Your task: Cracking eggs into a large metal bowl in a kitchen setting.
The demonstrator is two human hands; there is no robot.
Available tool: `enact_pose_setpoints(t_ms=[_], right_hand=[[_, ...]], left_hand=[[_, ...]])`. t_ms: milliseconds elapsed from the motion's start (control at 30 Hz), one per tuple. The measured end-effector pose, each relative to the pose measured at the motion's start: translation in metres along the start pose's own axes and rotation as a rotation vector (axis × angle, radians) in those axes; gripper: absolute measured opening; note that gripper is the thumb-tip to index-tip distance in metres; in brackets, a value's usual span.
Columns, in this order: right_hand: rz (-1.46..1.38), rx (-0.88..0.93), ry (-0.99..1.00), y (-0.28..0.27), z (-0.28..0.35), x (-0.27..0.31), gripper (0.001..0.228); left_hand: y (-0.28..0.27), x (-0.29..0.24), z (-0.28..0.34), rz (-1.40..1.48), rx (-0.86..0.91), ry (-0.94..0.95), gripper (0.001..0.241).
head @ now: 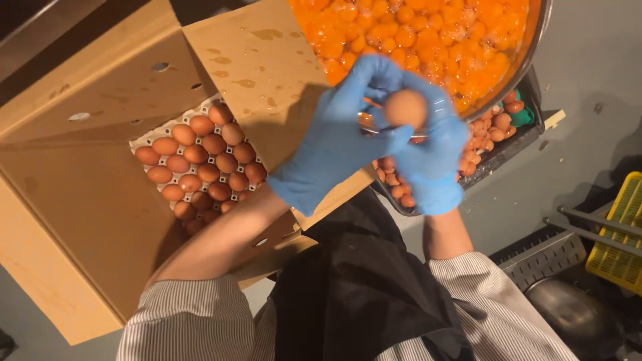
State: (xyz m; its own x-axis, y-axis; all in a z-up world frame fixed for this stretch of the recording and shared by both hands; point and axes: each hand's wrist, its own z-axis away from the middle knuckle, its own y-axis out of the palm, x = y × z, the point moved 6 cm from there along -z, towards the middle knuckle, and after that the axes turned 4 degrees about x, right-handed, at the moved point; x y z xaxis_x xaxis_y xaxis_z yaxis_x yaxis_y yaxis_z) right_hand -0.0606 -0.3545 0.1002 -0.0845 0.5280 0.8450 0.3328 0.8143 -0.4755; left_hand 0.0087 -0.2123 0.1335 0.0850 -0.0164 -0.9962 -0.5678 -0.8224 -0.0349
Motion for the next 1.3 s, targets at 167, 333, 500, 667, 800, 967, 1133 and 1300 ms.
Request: enact_pose_setpoints(t_ms=[167,333,500,667,800,967,1133,1300], right_hand=[[0.418,-0.174,-0.003,-0.041,0.02,-0.142,0.034],[0.629,-0.064,0.135,-0.02,0.009,-0.188,0.039],[0.63,-0.258,0.147,-0.022,-0.038,-0.176,0.041],[0.352,-0.314,0.084,-0.022,-0.057,-0.184,0.039],[0.13,-0.319,-0.014,-0.028,-0.066,-0.198,0.043],[0.006,-0.332,0.094,-0.054,-0.057,-0.201,0.042],[-0.132,-0.386,0.246,-0.084,-0.034,-0.229,0.036],[0.003,-0.331,0.209,-0.099,-0.019,-0.236,0.031]], left_hand=[[-0.088,-0.04,0.045,-0.274,-0.267,0.26,0.04],[-0.17,0.044,0.129,-0.352,-0.567,0.066,0.011],[-0.133,0.145,0.125,-0.857,0.037,-0.105,0.028],[-0.131,0.265,0.128,-1.246,0.204,-0.21,0.033],[-0.137,0.261,0.125,-1.151,0.171,-0.298,0.034],[-0.156,0.179,0.113,-0.478,-0.091,-0.392,0.029],[-0.208,0.141,0.134,-0.337,-0.331,-0.283,0.031],[-0.231,0.058,0.152,-0.135,-0.671,-0.069,0.033]])
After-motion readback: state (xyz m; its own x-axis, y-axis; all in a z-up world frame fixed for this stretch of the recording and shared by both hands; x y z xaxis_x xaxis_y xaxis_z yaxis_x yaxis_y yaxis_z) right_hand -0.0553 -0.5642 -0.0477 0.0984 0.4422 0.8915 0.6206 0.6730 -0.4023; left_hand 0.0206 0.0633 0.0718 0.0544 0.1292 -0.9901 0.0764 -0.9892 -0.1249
